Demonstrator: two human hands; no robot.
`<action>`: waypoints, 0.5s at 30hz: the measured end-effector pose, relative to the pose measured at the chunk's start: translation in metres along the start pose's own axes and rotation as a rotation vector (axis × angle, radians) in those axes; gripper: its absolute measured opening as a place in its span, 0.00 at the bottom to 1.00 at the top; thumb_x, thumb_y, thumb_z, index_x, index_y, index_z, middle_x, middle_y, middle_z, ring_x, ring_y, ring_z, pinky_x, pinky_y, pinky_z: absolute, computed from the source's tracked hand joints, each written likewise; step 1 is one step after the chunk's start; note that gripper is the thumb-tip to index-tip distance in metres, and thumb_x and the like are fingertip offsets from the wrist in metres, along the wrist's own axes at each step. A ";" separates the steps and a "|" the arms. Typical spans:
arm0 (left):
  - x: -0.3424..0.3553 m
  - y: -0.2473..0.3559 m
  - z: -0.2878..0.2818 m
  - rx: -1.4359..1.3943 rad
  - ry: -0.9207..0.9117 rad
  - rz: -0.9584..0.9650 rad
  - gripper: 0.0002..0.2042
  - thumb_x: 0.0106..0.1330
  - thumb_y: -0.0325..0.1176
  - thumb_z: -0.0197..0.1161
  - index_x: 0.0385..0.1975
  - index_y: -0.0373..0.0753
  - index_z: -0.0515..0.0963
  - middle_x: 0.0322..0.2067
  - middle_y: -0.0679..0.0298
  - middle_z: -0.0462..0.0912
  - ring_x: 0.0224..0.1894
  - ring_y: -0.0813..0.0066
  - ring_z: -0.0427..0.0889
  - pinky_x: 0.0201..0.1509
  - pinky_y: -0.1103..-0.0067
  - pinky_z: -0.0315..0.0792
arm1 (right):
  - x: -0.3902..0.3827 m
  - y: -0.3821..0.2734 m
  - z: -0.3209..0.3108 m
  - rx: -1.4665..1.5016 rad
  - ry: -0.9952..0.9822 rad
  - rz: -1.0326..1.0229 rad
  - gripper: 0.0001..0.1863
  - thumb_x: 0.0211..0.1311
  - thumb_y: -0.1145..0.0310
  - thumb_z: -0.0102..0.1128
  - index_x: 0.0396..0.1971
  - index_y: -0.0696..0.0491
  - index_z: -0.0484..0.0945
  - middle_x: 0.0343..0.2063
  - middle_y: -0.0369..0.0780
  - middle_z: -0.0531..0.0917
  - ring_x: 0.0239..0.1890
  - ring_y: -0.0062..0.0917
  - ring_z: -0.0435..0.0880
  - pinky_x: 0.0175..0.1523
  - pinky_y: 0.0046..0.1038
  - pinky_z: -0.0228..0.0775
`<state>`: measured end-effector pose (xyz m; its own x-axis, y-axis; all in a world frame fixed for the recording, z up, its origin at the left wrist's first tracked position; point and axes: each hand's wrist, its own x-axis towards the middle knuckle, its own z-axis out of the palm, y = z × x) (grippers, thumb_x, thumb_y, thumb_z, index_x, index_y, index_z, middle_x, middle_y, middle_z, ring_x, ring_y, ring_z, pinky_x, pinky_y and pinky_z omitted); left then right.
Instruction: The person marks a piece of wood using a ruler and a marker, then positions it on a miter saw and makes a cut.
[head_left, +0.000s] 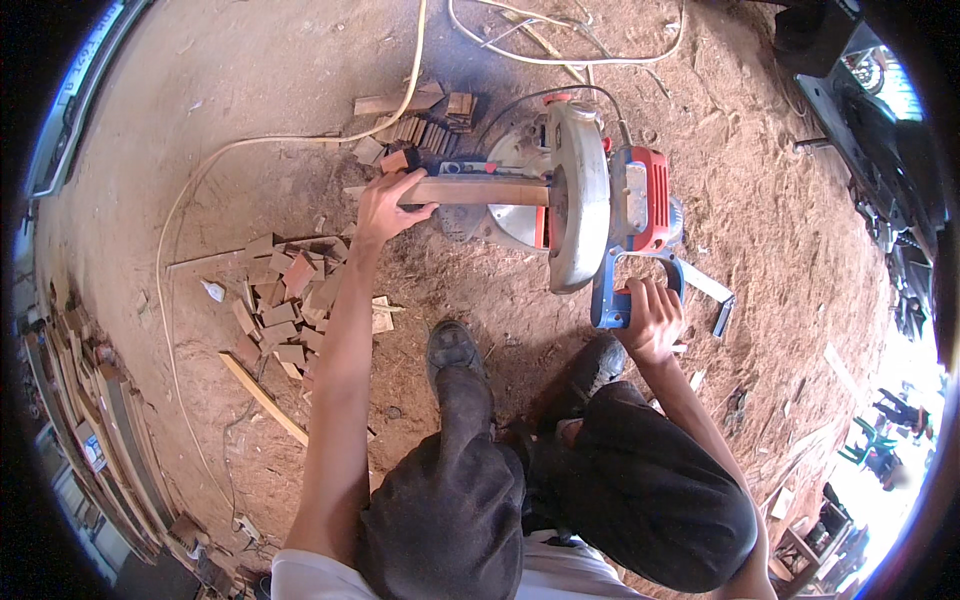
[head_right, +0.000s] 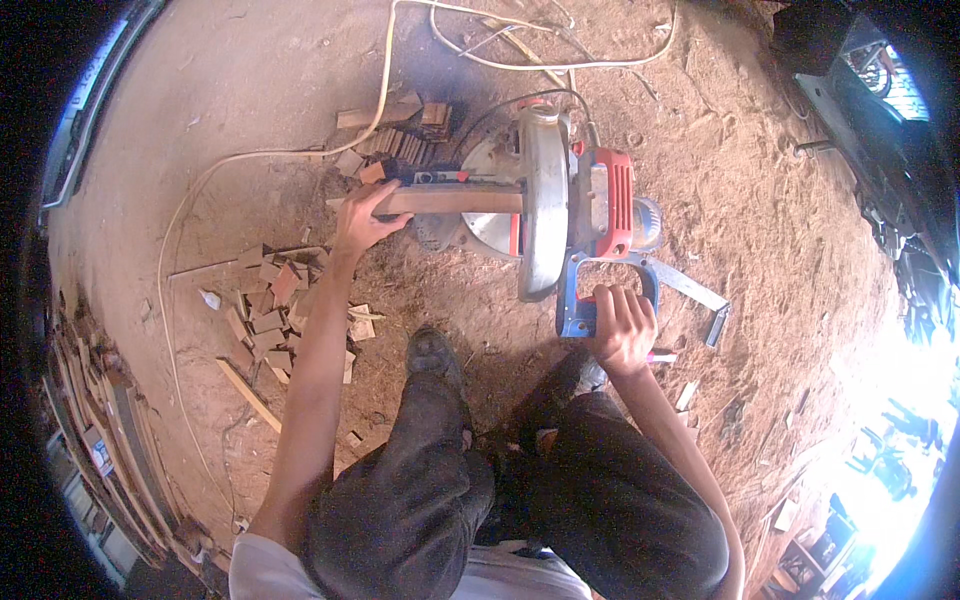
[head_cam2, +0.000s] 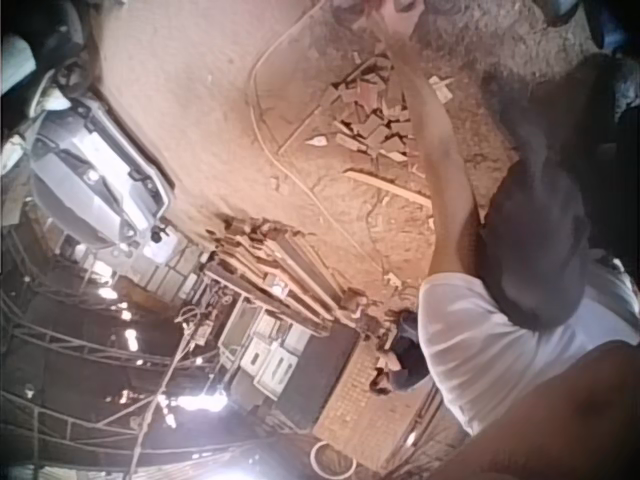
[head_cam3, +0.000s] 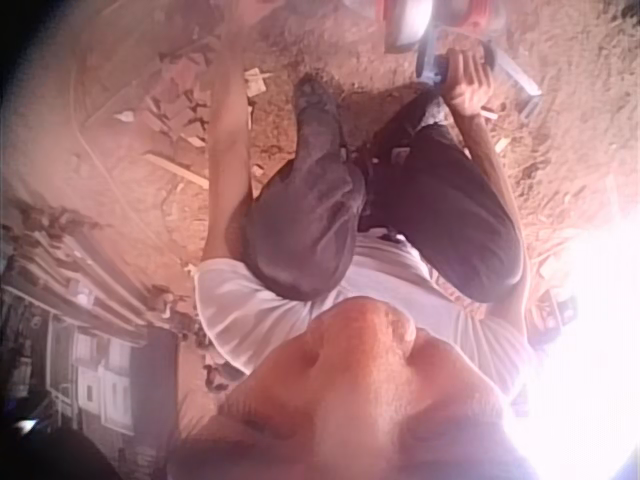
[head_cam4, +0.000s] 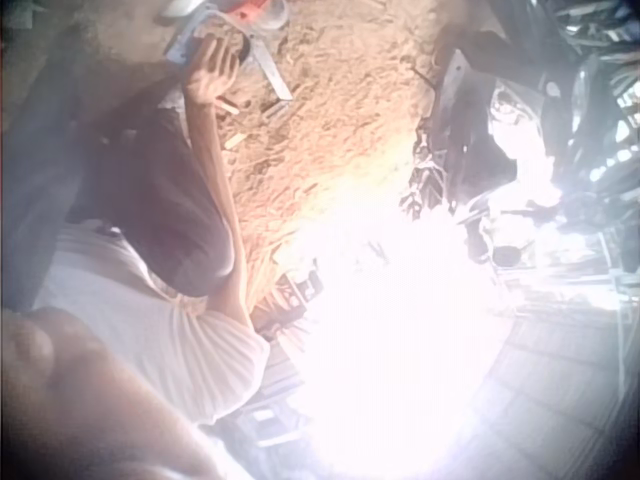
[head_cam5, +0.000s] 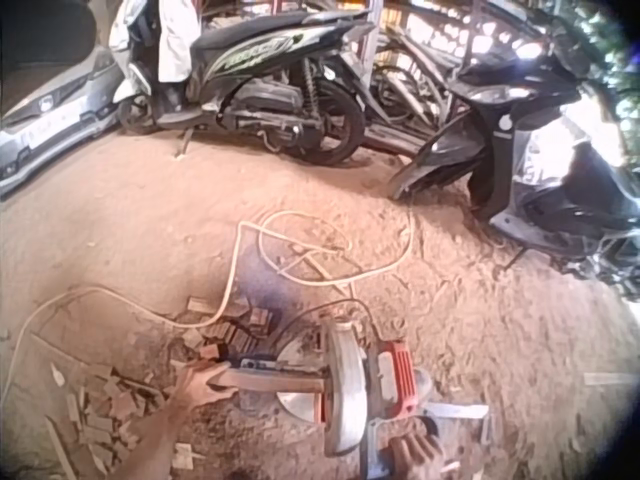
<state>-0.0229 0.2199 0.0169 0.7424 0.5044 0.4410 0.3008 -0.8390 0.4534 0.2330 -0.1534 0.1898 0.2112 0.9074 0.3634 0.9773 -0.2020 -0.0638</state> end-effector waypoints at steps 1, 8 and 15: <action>0.000 0.001 0.000 0.004 -0.005 -0.006 0.30 0.47 0.48 0.84 0.51 0.45 0.86 0.39 0.56 0.90 0.40 0.57 0.89 0.49 0.65 0.84 | -0.005 0.002 0.001 0.003 -0.058 0.037 0.16 0.57 0.57 0.68 0.35 0.54 0.77 0.27 0.40 0.81 0.28 0.35 0.82 0.36 0.35 0.70; -0.001 0.001 0.000 -0.009 -0.003 -0.032 0.31 0.47 0.49 0.84 0.53 0.46 0.87 0.39 0.54 0.90 0.41 0.55 0.90 0.48 0.65 0.84 | -0.011 0.003 0.004 -0.006 -0.112 0.075 0.21 0.52 0.56 0.71 0.39 0.55 0.79 0.31 0.42 0.84 0.32 0.38 0.85 0.40 0.36 0.73; -0.001 0.005 -0.006 -0.011 -0.048 -0.076 0.31 0.47 0.49 0.84 0.52 0.44 0.87 0.39 0.53 0.90 0.41 0.54 0.89 0.50 0.65 0.84 | -0.010 0.000 0.004 0.018 -0.111 0.075 0.20 0.51 0.58 0.71 0.38 0.55 0.79 0.31 0.42 0.84 0.32 0.37 0.85 0.40 0.36 0.73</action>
<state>-0.0253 0.2160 0.0232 0.7455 0.5560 0.3675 0.3509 -0.7962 0.4928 0.2308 -0.1612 0.1822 0.2836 0.9252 0.2521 0.9585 -0.2654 -0.1043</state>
